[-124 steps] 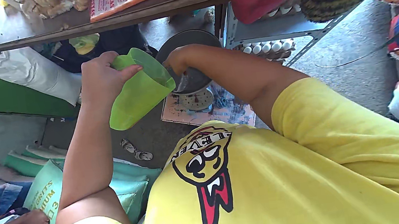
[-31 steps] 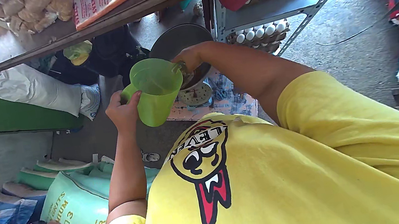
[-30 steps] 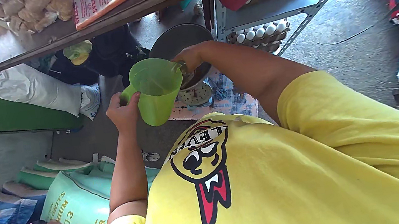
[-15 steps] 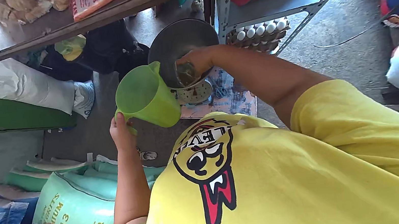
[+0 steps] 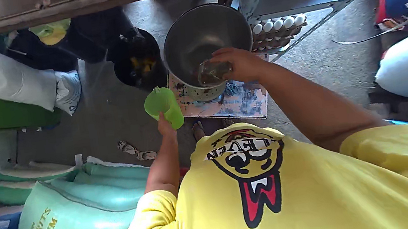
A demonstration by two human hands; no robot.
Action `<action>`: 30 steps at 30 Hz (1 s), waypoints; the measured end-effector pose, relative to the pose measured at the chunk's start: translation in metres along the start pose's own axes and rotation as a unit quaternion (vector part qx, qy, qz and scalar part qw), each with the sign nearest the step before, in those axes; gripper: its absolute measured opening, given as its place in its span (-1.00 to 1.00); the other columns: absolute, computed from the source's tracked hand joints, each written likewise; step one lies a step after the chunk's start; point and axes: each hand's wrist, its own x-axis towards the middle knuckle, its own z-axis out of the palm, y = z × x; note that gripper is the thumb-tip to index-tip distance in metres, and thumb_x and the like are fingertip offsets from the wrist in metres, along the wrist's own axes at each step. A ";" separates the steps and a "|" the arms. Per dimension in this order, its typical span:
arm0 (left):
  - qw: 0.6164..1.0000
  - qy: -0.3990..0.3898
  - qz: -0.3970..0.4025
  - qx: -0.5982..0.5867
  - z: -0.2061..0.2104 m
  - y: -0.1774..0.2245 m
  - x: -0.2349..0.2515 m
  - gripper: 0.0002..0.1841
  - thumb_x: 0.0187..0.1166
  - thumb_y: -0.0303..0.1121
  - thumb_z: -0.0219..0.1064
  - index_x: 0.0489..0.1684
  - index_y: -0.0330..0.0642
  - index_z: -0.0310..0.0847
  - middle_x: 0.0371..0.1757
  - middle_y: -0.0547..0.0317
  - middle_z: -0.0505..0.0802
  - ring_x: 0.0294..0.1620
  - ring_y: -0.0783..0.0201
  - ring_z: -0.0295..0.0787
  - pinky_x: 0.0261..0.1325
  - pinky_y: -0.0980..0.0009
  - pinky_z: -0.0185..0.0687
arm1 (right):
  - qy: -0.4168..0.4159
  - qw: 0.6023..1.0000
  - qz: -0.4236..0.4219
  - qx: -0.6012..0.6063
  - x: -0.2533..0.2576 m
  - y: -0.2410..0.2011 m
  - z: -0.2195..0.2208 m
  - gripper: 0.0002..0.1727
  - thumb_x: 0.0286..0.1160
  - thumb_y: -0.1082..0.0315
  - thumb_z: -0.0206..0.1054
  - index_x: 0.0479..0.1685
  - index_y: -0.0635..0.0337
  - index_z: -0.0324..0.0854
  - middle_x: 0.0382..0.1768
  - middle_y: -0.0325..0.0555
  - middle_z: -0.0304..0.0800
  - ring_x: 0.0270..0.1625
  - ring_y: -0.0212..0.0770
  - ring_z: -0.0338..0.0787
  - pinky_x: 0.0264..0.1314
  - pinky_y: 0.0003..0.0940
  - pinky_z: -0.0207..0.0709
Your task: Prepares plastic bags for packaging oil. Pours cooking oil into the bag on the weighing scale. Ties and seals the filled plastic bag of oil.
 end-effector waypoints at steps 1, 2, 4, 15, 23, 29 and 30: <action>1.000 0.014 0.000 0.014 0.007 -0.006 0.009 -0.33 0.76 0.17 0.13 0.49 -0.29 0.53 0.45 -0.24 0.69 0.45 -0.09 0.62 0.46 -0.15 0.52 | 0.018 1.000 0.015 0.009 -0.002 -0.001 0.003 -0.35 0.27 0.62 0.53 0.48 0.06 0.65 0.69 0.14 0.39 0.57 0.19 0.57 0.43 0.17 0.58; 0.999 0.019 -0.003 0.027 0.012 -0.012 0.016 -0.36 0.77 0.14 0.13 0.49 -0.29 0.54 0.48 -0.24 0.66 0.50 -0.11 0.58 0.50 -0.18 0.47 | 0.034 0.999 0.028 0.016 -0.004 -0.002 0.004 -0.43 0.28 0.61 0.53 0.38 0.09 0.70 0.69 0.14 0.37 0.46 0.17 0.66 0.30 0.12 0.66; 0.999 0.017 -0.020 0.045 0.018 -0.026 0.029 -0.40 0.79 0.09 0.10 0.51 -0.24 0.54 0.55 -0.21 0.62 0.56 -0.12 0.52 0.52 -0.21 0.43 | 0.056 0.997 0.046 0.014 -0.007 -0.006 0.006 -0.65 0.33 0.59 0.50 0.12 0.17 0.78 0.69 0.15 0.36 0.23 0.11 0.77 0.14 0.04 0.72; 0.953 0.083 0.063 0.286 0.019 -0.007 0.017 -0.38 0.80 0.08 0.11 0.58 -0.26 0.46 0.44 -0.43 0.64 0.45 -0.32 0.58 0.41 -0.23 0.54 | 0.082 0.982 0.140 -0.093 -0.009 -0.019 0.024 -0.69 0.64 0.47 0.22 0.21 0.27 0.80 0.38 0.16 0.74 0.46 0.19 0.70 0.54 0.20 0.48; 0.687 -0.322 0.586 0.283 0.063 0.118 -0.096 -0.76 0.66 -0.36 0.29 0.04 -0.18 0.89 0.50 -0.37 0.61 0.61 -0.15 0.46 0.63 0.01 0.40 | 0.075 0.989 0.120 -0.027 -0.005 -0.023 0.020 -0.35 0.23 0.52 0.60 0.46 0.19 0.64 0.60 0.10 0.52 0.51 0.22 0.64 0.49 0.26 0.53; 0.560 -0.346 0.531 0.534 0.121 0.152 -0.116 -0.60 0.80 -0.16 0.09 0.40 0.00 0.76 0.79 -0.32 0.29 0.73 -0.27 0.31 0.69 -0.16 0.29 | 0.090 0.991 0.095 -0.009 -0.007 -0.027 0.017 -0.35 0.22 0.55 0.58 0.46 0.28 0.62 0.60 0.14 0.52 0.55 0.18 0.60 0.58 0.17 0.48; 0.552 -0.337 0.510 0.567 0.126 0.155 -0.118 -0.58 0.81 -0.07 0.08 0.36 0.01 0.78 0.81 -0.27 0.28 0.72 -0.24 0.34 0.67 -0.15 0.31 | 0.093 0.991 0.093 -0.002 -0.007 -0.026 0.018 -0.36 0.22 0.54 0.58 0.45 0.27 0.63 0.59 0.13 0.53 0.55 0.17 0.61 0.58 0.16 0.48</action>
